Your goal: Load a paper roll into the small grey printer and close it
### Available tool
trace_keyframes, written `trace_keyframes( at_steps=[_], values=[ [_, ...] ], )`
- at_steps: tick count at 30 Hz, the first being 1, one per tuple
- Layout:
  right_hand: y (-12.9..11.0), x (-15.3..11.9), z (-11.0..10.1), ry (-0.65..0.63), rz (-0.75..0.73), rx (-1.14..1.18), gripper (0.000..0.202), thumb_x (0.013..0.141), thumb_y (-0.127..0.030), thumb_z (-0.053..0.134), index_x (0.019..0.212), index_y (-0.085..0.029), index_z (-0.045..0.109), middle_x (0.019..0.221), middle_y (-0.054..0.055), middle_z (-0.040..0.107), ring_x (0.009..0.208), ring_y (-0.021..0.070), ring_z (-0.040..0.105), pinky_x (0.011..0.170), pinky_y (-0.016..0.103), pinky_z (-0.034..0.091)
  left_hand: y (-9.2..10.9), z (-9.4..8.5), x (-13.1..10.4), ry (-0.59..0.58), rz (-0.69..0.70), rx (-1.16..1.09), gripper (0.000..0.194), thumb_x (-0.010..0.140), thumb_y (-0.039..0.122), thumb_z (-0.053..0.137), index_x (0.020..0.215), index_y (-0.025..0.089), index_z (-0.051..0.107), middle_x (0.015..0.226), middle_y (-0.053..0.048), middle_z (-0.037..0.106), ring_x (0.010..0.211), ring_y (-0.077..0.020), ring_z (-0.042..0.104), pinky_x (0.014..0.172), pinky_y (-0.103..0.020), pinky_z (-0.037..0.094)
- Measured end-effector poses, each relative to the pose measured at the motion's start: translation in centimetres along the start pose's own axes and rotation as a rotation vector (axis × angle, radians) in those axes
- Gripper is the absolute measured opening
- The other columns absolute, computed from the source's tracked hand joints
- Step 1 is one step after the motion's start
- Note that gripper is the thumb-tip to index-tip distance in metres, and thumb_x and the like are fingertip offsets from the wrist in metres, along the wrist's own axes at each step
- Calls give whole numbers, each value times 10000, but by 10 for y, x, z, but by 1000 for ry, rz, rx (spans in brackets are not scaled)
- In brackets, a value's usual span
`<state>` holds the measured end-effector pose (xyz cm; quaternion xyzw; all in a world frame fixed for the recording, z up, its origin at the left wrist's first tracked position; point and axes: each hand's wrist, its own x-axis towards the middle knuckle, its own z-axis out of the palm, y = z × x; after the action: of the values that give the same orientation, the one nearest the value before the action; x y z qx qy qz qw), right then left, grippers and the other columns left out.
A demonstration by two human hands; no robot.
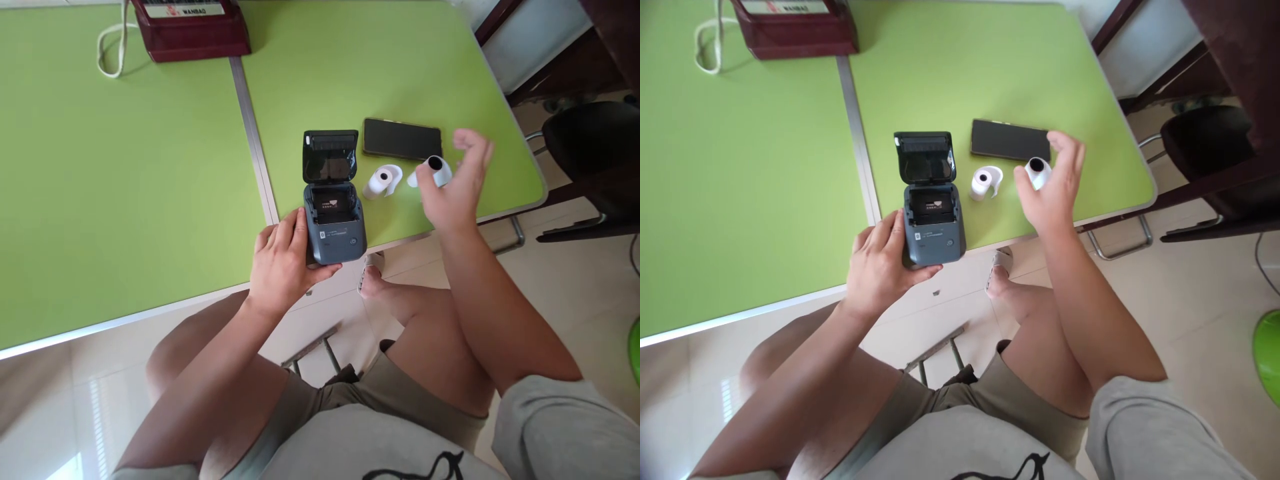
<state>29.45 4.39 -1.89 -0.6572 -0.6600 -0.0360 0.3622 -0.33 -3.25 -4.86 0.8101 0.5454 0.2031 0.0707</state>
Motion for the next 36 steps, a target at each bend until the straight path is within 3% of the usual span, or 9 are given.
trace_keyframes(
  at_steps=[2,7,13,16,19,22,25,29,36],
  values=[
    [-20,-6,-4,11,-130,19,516,864,-248,600,1362,-200,475,1343,190,576,1328,341,576,1125,546,487,0,1,0,7,6,3,1080,834,844,611,1580,85,425,1460,-245,623,1278,-380,649,1116,-486,469],
    [-46,-13,15,-300,-157,10,614,904,-277,600,1491,-241,425,1506,212,492,1443,389,500,1169,624,447,3,-1,1,-8,3,14,1071,832,792,664,1561,40,440,1468,-266,614,1295,-392,640,1115,-499,473],
    [-24,-13,38,-297,-68,31,635,884,-328,669,1456,-246,406,1093,108,676,1028,310,705,925,529,588,8,-6,2,-60,-9,18,1080,783,703,786,1554,29,444,1471,-255,617,1316,-385,627,1148,-482,461],
    [-32,-16,28,-223,-47,139,609,875,-304,636,1434,-254,398,1129,117,679,1005,294,718,890,498,592,7,-6,2,-49,0,-3,1060,803,696,770,1564,39,433,1486,-252,609,1330,-382,623,1155,-498,461],
    [-58,-19,11,-148,-94,281,479,884,-311,613,1340,-267,475,1193,122,686,1073,293,724,912,486,597,6,-4,1,-42,9,-8,1064,811,708,754,1568,36,424,1501,-254,598,1334,-379,624,1162,-499,454],
    [-87,-20,0,-274,-219,275,232,920,-288,609,1151,-281,611,1173,95,748,1117,283,728,973,476,592,6,-4,1,-43,12,8,1074,802,725,756,1558,31,439,1494,-251,606,1323,-378,628,1162,-483,449],
    [-103,-17,-1,-412,-313,179,305,941,-202,562,1217,-287,659,1240,67,774,1178,278,723,1054,490,554,7,-3,1,-38,14,19,1084,795,711,772,1551,8,442,1479,-255,616,1297,-380,642,1147,-471,454],
    [-104,-12,1,-488,-188,137,469,901,-210,643,1360,-287,583,1273,49,779,1190,283,725,1038,489,560,8,-4,2,-39,7,18,1073,805,741,743,1551,27,451,1478,-254,617,1314,-376,634,1148,-461,445],
    [-96,-5,7,-574,-179,198,139,901,-195,632,962,-264,737,1192,31,810,1122,269,763,1028,459,566,9,-3,3,-55,-25,-5,1136,810,774,708,1591,18,377,1448,-265,634,1310,-369,641,1147,-459,434]
  ],
)
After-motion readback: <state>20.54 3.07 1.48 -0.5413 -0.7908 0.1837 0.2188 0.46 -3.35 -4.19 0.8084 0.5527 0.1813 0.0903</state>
